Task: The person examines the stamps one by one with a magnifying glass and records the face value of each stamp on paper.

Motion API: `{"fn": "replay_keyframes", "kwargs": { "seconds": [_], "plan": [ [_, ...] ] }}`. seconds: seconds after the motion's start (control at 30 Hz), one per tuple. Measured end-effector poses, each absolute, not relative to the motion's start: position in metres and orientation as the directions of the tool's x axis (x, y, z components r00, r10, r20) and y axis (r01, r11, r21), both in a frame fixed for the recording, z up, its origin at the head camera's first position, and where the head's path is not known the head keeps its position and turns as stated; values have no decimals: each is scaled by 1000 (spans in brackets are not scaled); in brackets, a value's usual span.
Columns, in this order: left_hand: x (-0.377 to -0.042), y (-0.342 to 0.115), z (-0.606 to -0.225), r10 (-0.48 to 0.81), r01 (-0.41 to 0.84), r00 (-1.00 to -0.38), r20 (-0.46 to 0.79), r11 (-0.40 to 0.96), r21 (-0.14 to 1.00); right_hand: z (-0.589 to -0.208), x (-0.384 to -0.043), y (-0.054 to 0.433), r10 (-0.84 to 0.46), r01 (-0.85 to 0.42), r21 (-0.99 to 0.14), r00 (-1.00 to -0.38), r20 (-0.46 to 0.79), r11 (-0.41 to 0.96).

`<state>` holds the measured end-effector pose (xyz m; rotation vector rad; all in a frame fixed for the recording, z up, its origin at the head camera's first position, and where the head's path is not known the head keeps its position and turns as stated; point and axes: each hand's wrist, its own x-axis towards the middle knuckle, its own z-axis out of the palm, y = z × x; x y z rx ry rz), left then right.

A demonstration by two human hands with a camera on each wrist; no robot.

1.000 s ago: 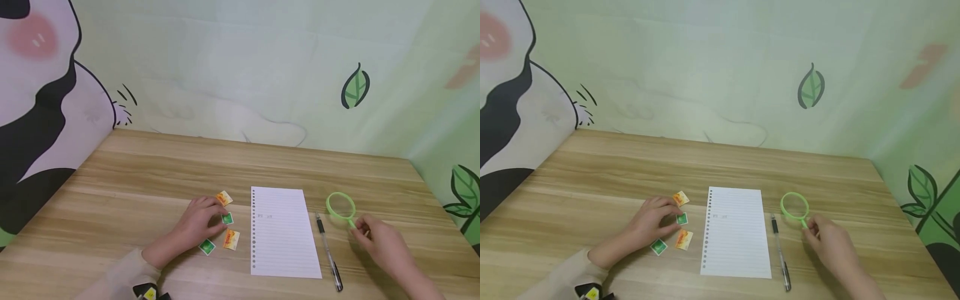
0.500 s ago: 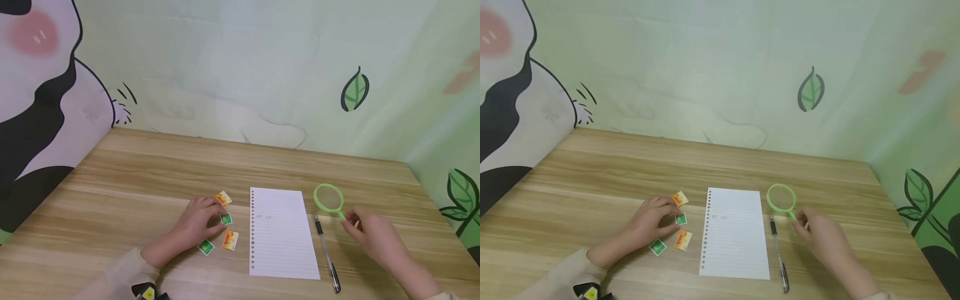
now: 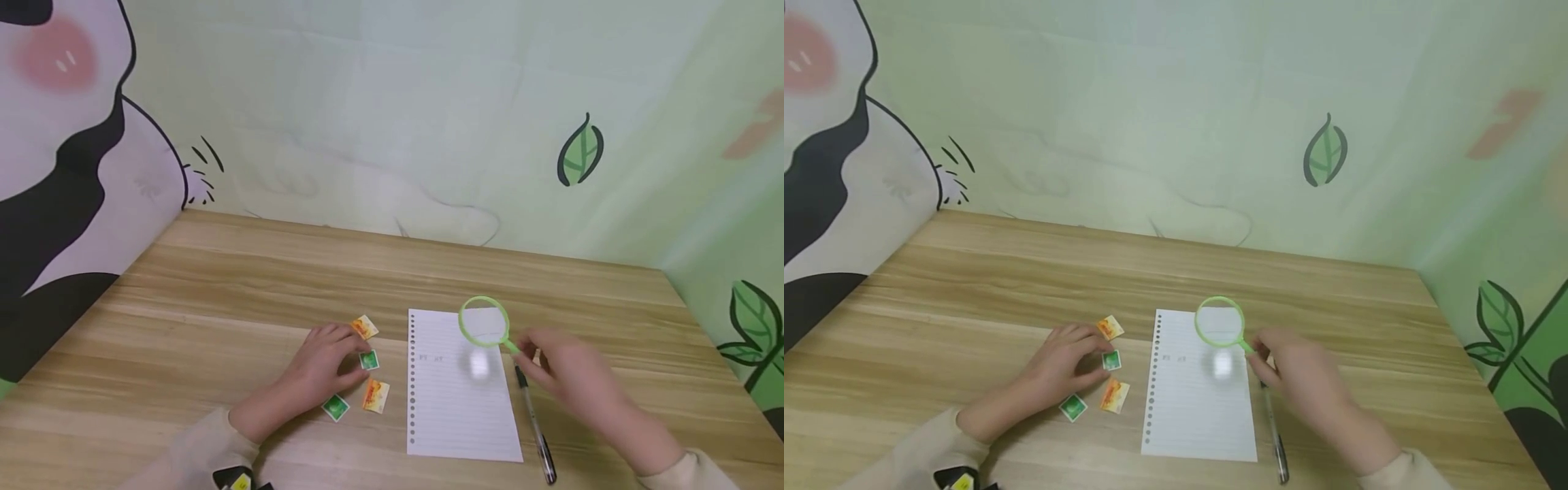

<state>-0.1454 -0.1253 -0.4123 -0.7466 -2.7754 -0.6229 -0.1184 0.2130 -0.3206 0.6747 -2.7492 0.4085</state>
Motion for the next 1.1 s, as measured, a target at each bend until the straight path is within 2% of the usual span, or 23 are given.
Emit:
{"fn": "replay_keyframes", "kwargs": {
  "seconds": [0.23,0.47,0.83,1.1],
  "plan": [
    [-145,-124,-412,440,525,-847,298,779,343,-321,-121,192,-523,-591,-123,-778,346,797],
    [-145,-126,-413,438,525,-846,303,780,339,-327,-126,168,-642,-719,-63,-653,402,692],
    [-145,-127,-414,438,525,-847,302,782,336,-330,-127,142,-691,-767,-69,-609,389,638],
    [-146,-127,-414,441,536,-837,325,781,320,-336,-123,136,-721,-792,-18,-565,401,610]
  ]
}}
